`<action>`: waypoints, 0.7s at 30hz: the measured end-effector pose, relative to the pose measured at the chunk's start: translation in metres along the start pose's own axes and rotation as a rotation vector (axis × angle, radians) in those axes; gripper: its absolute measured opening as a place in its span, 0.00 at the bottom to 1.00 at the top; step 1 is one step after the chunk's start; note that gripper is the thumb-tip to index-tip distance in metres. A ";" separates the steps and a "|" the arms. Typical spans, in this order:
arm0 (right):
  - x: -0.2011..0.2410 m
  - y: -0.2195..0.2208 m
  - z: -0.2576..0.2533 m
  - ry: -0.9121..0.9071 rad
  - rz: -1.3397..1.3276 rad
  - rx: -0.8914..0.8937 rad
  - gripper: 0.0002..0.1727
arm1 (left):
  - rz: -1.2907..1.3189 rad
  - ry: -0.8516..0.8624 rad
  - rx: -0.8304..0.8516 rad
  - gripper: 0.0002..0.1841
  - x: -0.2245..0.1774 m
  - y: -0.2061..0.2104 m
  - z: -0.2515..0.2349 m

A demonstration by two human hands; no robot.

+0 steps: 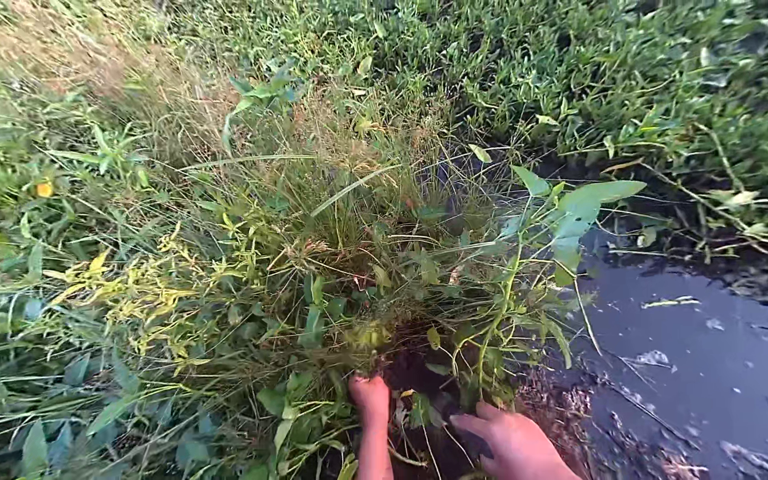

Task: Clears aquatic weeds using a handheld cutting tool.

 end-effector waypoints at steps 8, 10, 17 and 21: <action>-0.006 0.004 0.047 -0.036 -0.114 -0.131 0.30 | -0.595 0.198 0.476 0.21 -0.042 0.033 0.007; 0.000 0.006 0.045 -0.003 -0.116 -0.104 0.31 | -0.810 0.236 0.596 0.24 -0.040 0.069 0.018; -0.003 0.012 0.039 0.018 -0.094 -0.078 0.31 | -0.652 0.174 0.505 0.17 -0.038 0.077 0.005; -0.008 0.019 0.045 0.006 -0.132 -0.112 0.32 | -0.204 -0.071 0.255 0.20 -0.007 0.027 -0.015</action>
Point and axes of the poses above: each hand's wrist, its own z-axis away from the middle knuckle, its own y-axis out of the palm, x = y × z, the point moved 8 cm from there along -z, towards the middle knuckle, and after that the axes turned 5 degrees about y, right-handed, at the moved point
